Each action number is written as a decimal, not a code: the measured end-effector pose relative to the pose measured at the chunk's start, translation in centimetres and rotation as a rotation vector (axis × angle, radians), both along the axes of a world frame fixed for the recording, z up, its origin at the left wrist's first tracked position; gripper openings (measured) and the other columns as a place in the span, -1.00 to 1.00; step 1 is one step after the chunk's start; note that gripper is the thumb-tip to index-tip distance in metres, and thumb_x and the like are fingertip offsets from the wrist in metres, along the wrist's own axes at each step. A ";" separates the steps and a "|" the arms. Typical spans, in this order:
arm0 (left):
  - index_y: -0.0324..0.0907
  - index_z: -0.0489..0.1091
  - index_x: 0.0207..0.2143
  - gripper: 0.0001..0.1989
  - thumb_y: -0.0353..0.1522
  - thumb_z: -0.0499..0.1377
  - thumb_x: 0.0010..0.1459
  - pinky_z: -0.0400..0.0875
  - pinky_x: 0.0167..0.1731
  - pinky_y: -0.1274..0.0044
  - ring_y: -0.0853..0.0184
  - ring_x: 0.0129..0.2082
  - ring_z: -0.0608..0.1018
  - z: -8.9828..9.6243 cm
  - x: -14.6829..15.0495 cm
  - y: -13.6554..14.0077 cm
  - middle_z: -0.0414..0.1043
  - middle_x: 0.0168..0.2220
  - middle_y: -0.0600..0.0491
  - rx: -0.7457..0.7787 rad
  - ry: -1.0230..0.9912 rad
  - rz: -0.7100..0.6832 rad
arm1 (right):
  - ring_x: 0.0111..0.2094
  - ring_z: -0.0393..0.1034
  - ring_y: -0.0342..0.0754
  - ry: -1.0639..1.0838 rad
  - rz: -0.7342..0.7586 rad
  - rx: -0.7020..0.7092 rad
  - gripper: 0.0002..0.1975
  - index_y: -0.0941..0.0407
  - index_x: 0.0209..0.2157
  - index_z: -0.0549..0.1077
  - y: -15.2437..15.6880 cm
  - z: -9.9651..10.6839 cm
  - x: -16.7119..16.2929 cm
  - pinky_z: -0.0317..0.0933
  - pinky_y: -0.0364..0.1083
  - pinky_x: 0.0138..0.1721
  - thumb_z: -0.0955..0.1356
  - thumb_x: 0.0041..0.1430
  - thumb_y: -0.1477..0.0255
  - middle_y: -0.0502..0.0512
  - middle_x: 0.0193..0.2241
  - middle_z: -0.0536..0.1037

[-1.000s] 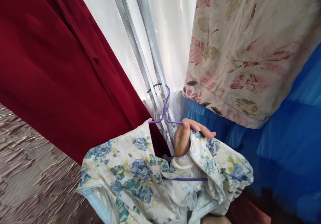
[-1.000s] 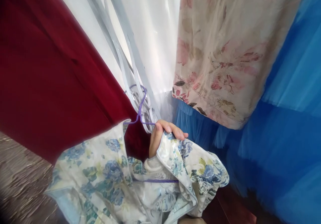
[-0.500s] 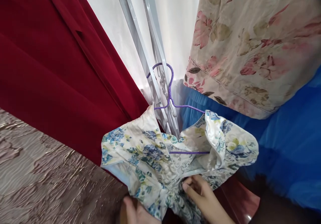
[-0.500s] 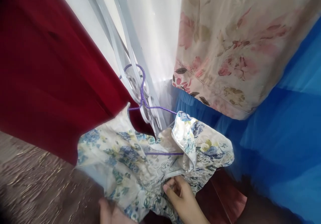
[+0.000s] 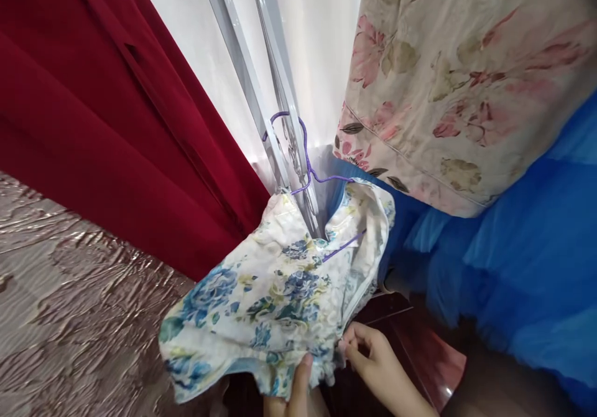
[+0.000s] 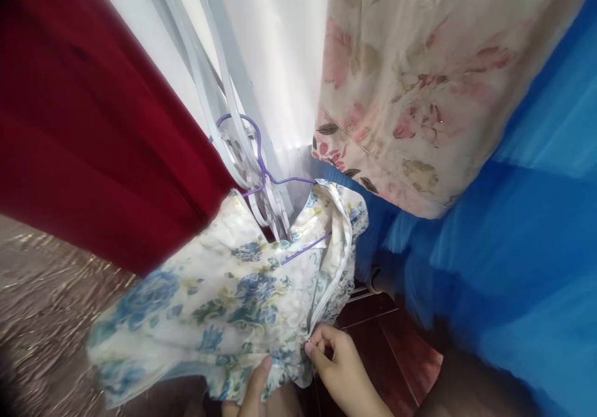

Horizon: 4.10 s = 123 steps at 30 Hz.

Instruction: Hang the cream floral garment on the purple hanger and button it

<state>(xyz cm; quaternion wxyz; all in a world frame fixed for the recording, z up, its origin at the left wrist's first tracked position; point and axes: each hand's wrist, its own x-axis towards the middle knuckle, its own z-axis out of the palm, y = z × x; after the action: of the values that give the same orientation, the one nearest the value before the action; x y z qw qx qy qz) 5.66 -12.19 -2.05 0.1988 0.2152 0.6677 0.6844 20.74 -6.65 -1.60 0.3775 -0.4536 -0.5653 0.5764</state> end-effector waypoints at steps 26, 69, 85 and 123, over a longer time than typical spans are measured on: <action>-0.14 0.43 -0.32 -0.84 -0.34 0.09 0.29 0.38 -0.29 0.56 0.32 -0.39 0.49 -1.9 4.4 0.3 0.41 -0.43 0.06 0.037 0.382 -0.562 | -0.69 0.06 -0.24 0.175 0.049 -0.222 -0.64 0.17 -0.52 0.40 -2.0 2.5 1.0 -0.09 -0.19 -0.56 0.44 0.18 0.20 -0.10 -0.74 0.31; -0.13 0.25 0.24 -0.60 -0.34 0.03 0.39 0.48 -0.15 0.44 0.31 -0.15 0.51 20.0 -1.2 10.5 0.29 0.17 -0.16 0.488 0.959 -0.603 | -0.70 0.12 -0.26 0.385 -0.155 0.394 -0.81 0.16 -0.41 0.51 7.6 22.0 -1.3 0.00 -0.21 -0.63 0.39 0.19 0.32 -0.14 -0.75 0.33; -0.21 0.46 -0.32 -0.81 -0.34 0.13 0.35 0.37 -0.36 0.56 0.39 -0.38 0.47 24.0 0.9 12.2 0.42 -0.38 0.05 0.561 0.916 -0.383 | -0.68 -0.06 -0.30 0.282 -0.102 0.344 -0.78 0.14 -0.53 0.32 7.6 19.1 -1.7 -0.17 -0.23 -0.62 0.38 0.13 0.40 -0.21 -0.73 0.16; -0.14 0.40 -0.30 -0.76 -0.36 -0.01 0.41 0.29 -0.22 0.48 0.29 -0.26 0.45 9.3 10.0 12.7 0.39 -0.35 0.04 0.164 0.739 -0.979 | -0.55 0.04 -0.15 -0.074 -0.212 0.053 -0.65 0.07 -0.57 0.14 0.4 0.1 8.6 -0.03 -0.15 -0.48 0.31 0.22 0.28 -0.12 -0.62 0.13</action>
<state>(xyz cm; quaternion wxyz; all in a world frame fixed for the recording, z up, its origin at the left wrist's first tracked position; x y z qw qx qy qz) 15.65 0.53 7.24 0.2280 0.7341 0.4613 0.4432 29.38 -6.20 -1.54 0.4273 -0.5217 -0.5425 0.5009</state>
